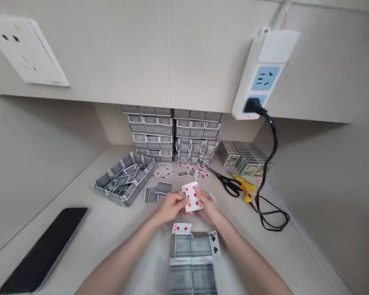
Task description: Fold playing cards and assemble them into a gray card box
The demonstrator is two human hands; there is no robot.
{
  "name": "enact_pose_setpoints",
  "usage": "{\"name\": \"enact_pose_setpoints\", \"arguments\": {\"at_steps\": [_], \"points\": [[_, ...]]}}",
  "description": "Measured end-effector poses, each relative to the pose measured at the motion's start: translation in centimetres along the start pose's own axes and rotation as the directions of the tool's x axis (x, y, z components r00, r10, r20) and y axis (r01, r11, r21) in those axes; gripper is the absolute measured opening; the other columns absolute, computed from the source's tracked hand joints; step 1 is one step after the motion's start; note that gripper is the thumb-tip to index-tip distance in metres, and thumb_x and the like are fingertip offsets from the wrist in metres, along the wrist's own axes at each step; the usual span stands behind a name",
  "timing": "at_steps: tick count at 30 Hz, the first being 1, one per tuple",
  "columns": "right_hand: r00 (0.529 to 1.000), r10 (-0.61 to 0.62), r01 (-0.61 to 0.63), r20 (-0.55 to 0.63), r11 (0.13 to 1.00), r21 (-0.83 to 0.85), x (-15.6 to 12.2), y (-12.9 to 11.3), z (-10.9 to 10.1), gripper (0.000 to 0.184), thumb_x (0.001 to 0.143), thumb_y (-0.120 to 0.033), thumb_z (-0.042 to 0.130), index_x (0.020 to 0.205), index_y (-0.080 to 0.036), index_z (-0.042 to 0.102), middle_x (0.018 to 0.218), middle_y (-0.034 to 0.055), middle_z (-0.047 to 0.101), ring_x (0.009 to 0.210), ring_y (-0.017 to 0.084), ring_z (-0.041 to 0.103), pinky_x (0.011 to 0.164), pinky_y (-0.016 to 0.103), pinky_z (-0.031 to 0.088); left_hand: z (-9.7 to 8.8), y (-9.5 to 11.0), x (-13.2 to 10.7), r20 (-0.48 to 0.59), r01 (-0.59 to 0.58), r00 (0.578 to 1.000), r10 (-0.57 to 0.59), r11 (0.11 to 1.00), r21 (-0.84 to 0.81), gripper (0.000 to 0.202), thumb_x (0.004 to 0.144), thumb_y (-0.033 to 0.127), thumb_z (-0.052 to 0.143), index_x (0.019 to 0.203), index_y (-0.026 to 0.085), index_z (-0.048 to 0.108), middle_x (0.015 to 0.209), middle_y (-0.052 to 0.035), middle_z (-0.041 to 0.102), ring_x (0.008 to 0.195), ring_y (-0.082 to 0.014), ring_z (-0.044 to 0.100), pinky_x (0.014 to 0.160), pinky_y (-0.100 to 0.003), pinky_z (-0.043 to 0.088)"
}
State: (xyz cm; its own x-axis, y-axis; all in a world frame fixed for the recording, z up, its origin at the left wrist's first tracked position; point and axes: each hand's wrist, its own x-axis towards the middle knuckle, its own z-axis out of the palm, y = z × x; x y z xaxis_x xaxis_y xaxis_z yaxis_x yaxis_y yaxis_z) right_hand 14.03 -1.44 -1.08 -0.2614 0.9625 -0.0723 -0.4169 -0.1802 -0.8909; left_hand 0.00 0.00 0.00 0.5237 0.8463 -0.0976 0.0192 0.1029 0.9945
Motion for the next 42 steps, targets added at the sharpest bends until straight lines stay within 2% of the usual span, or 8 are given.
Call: {"name": "enact_pose_setpoints", "arguments": {"at_steps": [6,13,18,21,24,28,32,42], "points": [[0.993,-0.111,0.102,-0.028,0.97,-0.221,0.1,-0.3,-0.4,0.04,0.074,-0.055,0.05,0.062,-0.017,0.056,0.04,-0.0016,0.051,0.036,0.012,0.045,0.04,0.024,0.032,0.6,-0.5,0.1,0.007,0.033,0.999,-0.033,0.999,-0.039,0.036,0.066,0.045,0.06,0.056,0.01,0.058,0.052,-0.0047,0.065,0.042,-0.0124,0.058,0.043,-0.021,0.046],[0.978,0.074,-0.094,0.195,0.991,0.094,-0.5,-1.2,-0.2,0.042,0.081,-0.052,0.039,0.074,-0.016,0.059,0.054,0.0019,0.054,0.053,0.015,0.051,0.058,0.03,0.041,-0.2,-0.8,0.4,-0.017,-0.011,1.0,0.01,0.996,-0.086,0.033,0.069,0.044,0.058,0.062,0.012,0.058,0.057,-0.0043,0.066,0.047,-0.0142,0.06,0.045,-0.022,0.046],[0.993,-0.003,-0.001,0.118,1.0,0.03,-0.4,-0.3,-0.1,0.039,0.077,-0.053,0.046,0.071,-0.017,0.057,0.056,0.0014,0.054,0.055,0.015,0.049,0.056,0.028,0.039,-0.6,-1.1,0.5,-0.031,-0.008,1.0,0.006,0.997,-0.072,0.034,0.069,0.045,0.058,0.062,0.012,0.058,0.055,-0.0041,0.066,0.046,-0.0142,0.059,0.046,-0.023,0.046],[0.996,-0.085,0.089,0.034,0.987,-0.136,-0.1,0.4,-0.5,0.041,0.079,-0.054,0.042,0.066,-0.018,0.055,0.051,-0.0004,0.051,0.049,0.013,0.045,0.051,0.026,0.036,-0.5,-1.2,0.5,-0.033,0.005,0.999,-0.007,0.998,-0.066,0.035,0.067,0.046,0.059,0.062,0.011,0.057,0.057,-0.0055,0.066,0.045,-0.0148,0.06,0.045,-0.023,0.046],[0.982,-0.187,0.156,-0.032,0.892,-0.423,0.1,0.8,-1.1,0.044,0.08,-0.055,0.038,0.059,-0.018,0.051,0.047,-0.002,0.047,0.046,0.012,0.041,0.049,0.025,0.034,-0.4,-1.3,0.5,-0.033,0.014,0.999,-0.016,0.998,-0.064,0.036,0.066,0.047,0.06,0.061,0.011,0.057,0.058,-0.0068,0.067,0.046,-0.015,0.06,0.045,-0.024,0.046],[0.937,-0.334,0.149,-0.104,0.648,-0.747,0.3,1.2,-1.8,0.044,0.082,-0.052,0.034,0.055,-0.019,0.046,0.046,-0.0018,0.048,0.045,0.011,0.04,0.047,0.024,0.033,-0.2,-1.6,0.7,-0.059,0.031,0.998,-0.034,0.998,-0.052,0.036,0.066,0.047,0.06,0.061,0.012,0.055,0.057,-0.0057,0.066,0.045,-0.0147,0.06,0.045,-0.023,0.045],[0.917,-0.383,0.106,-0.114,0.508,-0.855,0.2,1.3,-2.0,0.041,0.081,-0.049,0.035,0.057,-0.02,0.048,0.046,0.0,0.053,0.044,0.012,0.047,0.046,0.023,0.035,0.0,-2.2,1.0,-0.109,0.023,0.994,-0.023,1.0,0.004,0.036,0.066,0.048,0.058,0.059,0.013,0.054,0.053,-0.0029,0.064,0.044,-0.0137,0.059,0.045,-0.023,0.045],[0.988,-0.137,0.086,-0.073,0.875,-0.477,0.1,0.5,-1.0,0.036,0.079,-0.054,0.038,0.069,-0.02,0.047,0.042,-0.0024,0.055,0.036,0.016,0.053,0.04,0.028,0.044,-0.2,-1.8,1.2,-0.308,-0.112,0.94,0.146,0.986,0.124,0.034,0.072,0.046,0.053,0.059,0.014,0.053,0.045,0.0033,0.052,0.043,-0.0089,0.048,0.044,-0.02,0.04]]}}
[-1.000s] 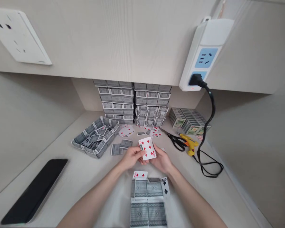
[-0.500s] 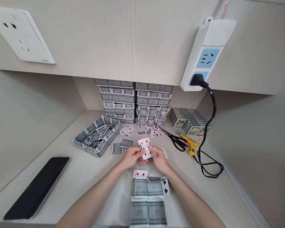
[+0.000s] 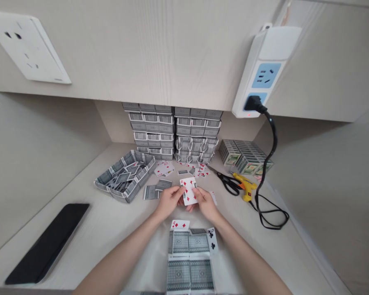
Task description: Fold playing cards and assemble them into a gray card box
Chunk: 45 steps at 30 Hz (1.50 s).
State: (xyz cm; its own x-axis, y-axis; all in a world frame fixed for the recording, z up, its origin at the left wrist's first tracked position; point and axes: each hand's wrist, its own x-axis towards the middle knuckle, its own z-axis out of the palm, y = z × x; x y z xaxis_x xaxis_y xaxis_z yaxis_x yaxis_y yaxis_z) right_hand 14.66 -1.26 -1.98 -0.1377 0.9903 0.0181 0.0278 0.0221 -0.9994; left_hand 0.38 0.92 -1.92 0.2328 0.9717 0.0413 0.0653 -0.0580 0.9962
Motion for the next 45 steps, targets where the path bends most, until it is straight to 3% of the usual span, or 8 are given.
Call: {"name": "enact_pose_setpoints", "arguments": {"at_steps": [4,7,10,14,19,24,34,45], "points": [[0.999,0.017,-0.021,0.044,0.994,0.106,0.0,0.2,0.1,0.034,0.078,-0.053,0.042,0.088,-0.021,0.051,0.046,-0.0035,0.057,0.036,0.015,0.051,0.042,0.029,0.045,-0.2,0.2,0.3,0.019,0.017,1.0,-0.015,0.992,-0.127,0.03,0.071,0.043,0.056,0.08,0.015,0.056,0.056,0.0024,0.057,0.047,-0.0096,0.05,0.046,-0.021,0.042],[0.999,0.016,-0.021,0.048,0.996,0.085,0.0,0.3,-0.1,0.035,0.078,-0.052,0.044,0.088,-0.021,0.055,0.05,-0.0026,0.056,0.039,0.014,0.05,0.042,0.028,0.044,-0.3,0.1,0.5,0.018,0.023,1.0,-0.021,0.99,-0.14,0.028,0.07,0.041,0.058,0.077,0.014,0.056,0.057,0.0017,0.057,0.048,-0.0091,0.05,0.046,-0.02,0.042],[0.999,-0.033,0.033,-0.042,0.999,0.017,0.1,0.4,-0.5,0.031,0.074,-0.047,0.052,0.083,-0.019,0.059,0.054,-0.0024,0.055,0.044,0.012,0.048,0.042,0.025,0.039,-0.3,-0.1,0.5,0.004,0.028,1.0,-0.028,0.99,-0.135,0.027,0.068,0.041,0.059,0.073,0.014,0.056,0.056,0.0017,0.056,0.047,-0.0086,0.049,0.045,-0.019,0.04],[0.986,-0.05,0.063,-0.158,0.995,0.08,0.3,0.4,-0.8,0.037,0.068,-0.04,0.062,0.097,-0.019,0.055,0.042,-0.0084,0.041,0.038,0.009,0.035,0.039,0.021,0.028,0.0,-0.2,0.4,0.007,0.038,0.999,-0.037,0.989,-0.142,0.029,0.067,0.041,0.059,0.076,0.014,0.057,0.056,0.0015,0.056,0.046,-0.0087,0.048,0.045,-0.019,0.04],[0.993,-0.004,0.03,-0.122,0.977,0.213,0.4,0.4,-0.6,0.03,0.07,-0.043,0.059,0.088,-0.02,0.051,0.05,-0.0054,0.05,0.045,0.011,0.045,0.045,0.023,0.035,0.5,-0.4,0.3,-0.012,0.022,1.0,-0.023,0.993,-0.115,0.033,0.07,0.039,0.056,0.091,0.014,0.059,0.07,-0.0014,0.061,0.058,-0.012,0.053,0.053,-0.022,0.043],[0.99,-0.009,0.039,-0.14,0.977,0.209,0.7,1.0,-0.3,0.026,0.073,-0.046,0.055,0.08,-0.021,0.048,0.056,-0.0044,0.052,0.047,0.012,0.046,0.046,0.023,0.037,0.7,-0.7,0.2,-0.056,-0.07,0.996,0.07,0.998,0.0,0.031,0.078,0.039,0.046,0.095,0.016,0.057,0.081,-0.003,0.061,0.074,-0.0151,0.054,0.067,-0.025,0.043],[0.995,0.006,0.017,-0.095,0.971,0.238,0.7,1.0,0.3,0.022,0.076,-0.041,0.051,0.086,-0.023,0.045,0.057,-0.0056,0.047,0.046,0.011,0.042,0.042,0.022,0.034,1.0,-0.9,0.0,-0.123,-0.062,0.99,0.063,0.998,0.011,0.016,0.081,0.031,0.039,0.089,0.019,0.047,0.069,0.0028,0.05,0.059,-0.0103,0.045,0.055,-0.02,0.038],[0.996,0.059,-0.037,-0.061,0.949,0.312,0.5,0.6,0.4,0.02,0.074,-0.039,0.052,0.084,-0.024,0.044,0.055,-0.0071,0.046,0.043,0.009,0.039,0.039,0.02,0.03,0.9,-0.2,-0.1,-0.121,-0.049,0.991,0.049,0.999,0.0,0.015,0.08,0.032,0.041,0.084,0.019,0.048,0.066,0.003,0.049,0.06,-0.0104,0.044,0.057,-0.02,0.037]]}}
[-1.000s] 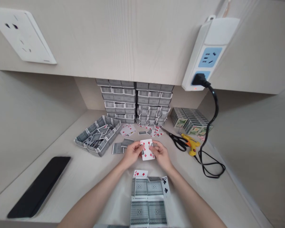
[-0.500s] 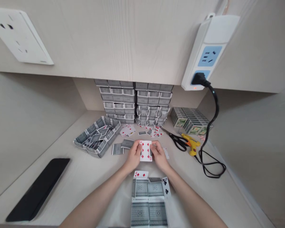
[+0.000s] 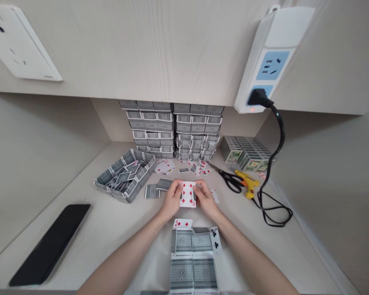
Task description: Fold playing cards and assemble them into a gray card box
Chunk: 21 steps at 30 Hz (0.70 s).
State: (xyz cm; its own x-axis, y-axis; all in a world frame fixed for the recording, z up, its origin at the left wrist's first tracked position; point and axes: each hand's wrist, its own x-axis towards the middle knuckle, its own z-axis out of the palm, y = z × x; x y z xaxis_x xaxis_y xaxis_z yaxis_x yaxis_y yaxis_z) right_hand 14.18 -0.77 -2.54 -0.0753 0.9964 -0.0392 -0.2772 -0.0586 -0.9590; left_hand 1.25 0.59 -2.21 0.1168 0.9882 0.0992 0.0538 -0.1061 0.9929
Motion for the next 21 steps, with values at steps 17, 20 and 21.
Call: {"name": "enact_pose_setpoints", "arguments": {"at_steps": [17,20,21], "points": [[0.998,0.047,-0.042,-0.036,0.992,0.119,0.1,0.4,-0.13,0.011,0.069,-0.029,0.057,0.075,-0.022,0.051,0.06,-0.0054,0.051,0.051,0.01,0.045,0.047,0.021,0.036,-0.06,-0.14,-0.17,-0.01,-0.067,0.998,0.067,0.995,0.076,0.013,0.079,0.023,0.039,0.081,0.019,0.052,0.071,0.0022,0.054,0.066,-0.0113,0.048,0.062,-0.021,0.038],[0.998,0.039,-0.029,-0.049,0.984,0.178,-0.04,0.29,-0.04,0.008,0.067,-0.024,0.058,0.071,-0.021,0.052,0.057,-0.0059,0.049,0.049,0.009,0.043,0.045,0.019,0.035,-0.18,0.0,-0.1,-0.012,-0.073,0.997,0.074,0.996,0.06,0.014,0.078,0.022,0.04,0.078,0.018,0.053,0.075,0.0011,0.057,0.071,-0.0123,0.05,0.067,-0.022,0.038],[0.998,0.044,-0.034,-0.043,0.978,0.204,-0.12,0.2,0.0,0.009,0.066,-0.023,0.059,0.07,-0.021,0.052,0.056,-0.0059,0.049,0.049,0.009,0.043,0.045,0.019,0.035,-0.24,0.09,-0.06,-0.009,-0.069,0.998,0.069,0.997,0.046,0.014,0.077,0.022,0.041,0.077,0.018,0.054,0.075,0.0009,0.057,0.072,-0.0126,0.051,0.067,-0.022,0.038]]}}
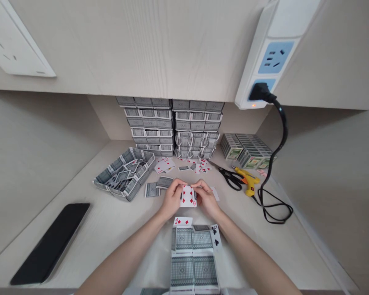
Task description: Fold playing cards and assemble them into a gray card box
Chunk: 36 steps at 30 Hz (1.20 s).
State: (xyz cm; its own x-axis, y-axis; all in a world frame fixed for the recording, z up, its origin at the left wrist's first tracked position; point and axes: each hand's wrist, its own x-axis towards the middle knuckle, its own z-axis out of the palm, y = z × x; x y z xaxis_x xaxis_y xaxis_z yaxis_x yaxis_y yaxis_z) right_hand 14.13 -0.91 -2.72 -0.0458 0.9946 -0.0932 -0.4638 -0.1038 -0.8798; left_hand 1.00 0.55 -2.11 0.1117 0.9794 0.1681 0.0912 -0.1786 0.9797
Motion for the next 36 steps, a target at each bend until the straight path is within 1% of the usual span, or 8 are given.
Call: {"name": "enact_pose_setpoints", "arguments": {"at_steps": [5,9,12,16,20,25,32,36], "points": [[0.993,0.102,-0.108,0.057,0.988,0.107,-0.4,-0.6,0.2,0.013,0.064,-0.022,0.06,0.068,-0.021,0.048,0.051,-0.0064,0.049,0.039,0.008,0.04,0.034,0.018,0.028,-0.3,0.6,0.1,0.042,0.041,0.998,-0.039,0.998,-0.051,0.017,0.074,0.024,0.042,0.072,0.017,0.057,0.068,0.0009,0.057,0.066,-0.0129,0.05,0.062,-0.022,0.039],[0.973,0.208,-0.223,0.103,0.96,0.167,-0.3,-1.0,0.1,0.013,0.061,-0.02,0.057,0.07,-0.02,0.048,0.046,-0.0071,0.046,0.033,0.007,0.037,0.03,0.017,0.024,-0.2,0.7,-0.1,0.013,0.017,1.0,-0.017,1.0,0.007,0.018,0.072,0.02,0.039,0.068,0.016,0.057,0.062,0.0013,0.056,0.059,-0.0114,0.048,0.056,-0.021,0.037],[0.948,0.27,-0.299,0.169,0.936,0.186,0.0,-1.2,-0.2,0.016,0.066,-0.028,0.053,0.078,-0.019,0.05,0.045,-0.0057,0.048,0.032,0.008,0.038,0.03,0.017,0.024,-0.3,0.6,-0.2,0.011,-0.017,1.0,0.017,0.997,0.072,0.019,0.073,0.019,0.038,0.069,0.016,0.056,0.059,0.0022,0.055,0.055,-0.0103,0.046,0.052,-0.02,0.035],[0.919,0.369,-0.381,0.14,0.923,0.063,0.4,-1.3,-0.6,0.027,0.072,-0.044,0.052,0.076,-0.017,0.05,0.039,-0.0069,0.044,0.026,0.006,0.033,0.026,0.016,0.012,-0.4,0.4,-0.5,0.05,-0.094,0.995,0.087,0.984,0.15,0.02,0.074,0.018,0.037,0.069,0.016,0.056,0.057,0.0032,0.055,0.052,-0.0094,0.046,0.051,-0.019,0.034],[0.897,0.416,-0.401,0.148,0.908,-0.124,0.3,-1.6,-0.6,0.027,0.068,-0.039,0.062,0.065,-0.016,0.048,0.035,-0.0106,0.035,0.023,0.001,0.019,0.027,0.017,0.003,-0.3,0.5,-0.9,0.139,-0.16,0.981,0.135,0.969,0.189,0.022,0.073,0.016,0.036,0.067,0.016,0.057,0.057,0.0026,0.056,0.052,-0.0091,0.048,0.051,-0.019,0.035],[0.85,0.471,-0.442,0.237,0.881,-0.169,0.0,-2.0,-0.9,0.029,0.067,-0.041,0.063,0.068,-0.015,0.051,0.039,-0.0097,0.038,0.026,0.0,0.018,0.029,0.017,0.002,-0.5,0.5,-0.7,0.187,-0.182,0.972,0.143,0.96,0.211,0.023,0.073,0.014,0.037,0.066,0.016,0.059,0.054,0.0031,0.055,0.051,-0.0081,0.046,0.052,-0.018,0.035],[0.943,0.304,-0.281,0.137,0.945,-0.166,0.1,-1.3,-0.6,0.036,0.063,-0.048,0.064,0.067,-0.015,0.051,0.039,-0.0095,0.038,0.028,0.001,0.021,0.031,0.018,0.007,-0.8,0.3,0.4,0.191,-0.067,0.98,0.056,0.996,0.051,0.019,0.074,0.019,0.043,0.074,0.016,0.062,0.07,-0.0001,0.061,0.063,-0.0107,0.053,0.06,-0.02,0.039],[0.986,0.158,-0.139,0.052,0.954,-0.266,0.4,-0.8,-0.7,0.038,0.066,-0.052,0.059,0.06,-0.016,0.049,0.035,-0.0081,0.039,0.028,0.003,0.026,0.031,0.019,0.012,-0.8,0.0,0.7,0.139,0.03,0.99,-0.02,0.997,-0.071,0.024,0.072,0.026,0.05,0.091,0.017,0.061,0.075,-0.0003,0.06,0.063,-0.0107,0.053,0.058,-0.02,0.04]]}}
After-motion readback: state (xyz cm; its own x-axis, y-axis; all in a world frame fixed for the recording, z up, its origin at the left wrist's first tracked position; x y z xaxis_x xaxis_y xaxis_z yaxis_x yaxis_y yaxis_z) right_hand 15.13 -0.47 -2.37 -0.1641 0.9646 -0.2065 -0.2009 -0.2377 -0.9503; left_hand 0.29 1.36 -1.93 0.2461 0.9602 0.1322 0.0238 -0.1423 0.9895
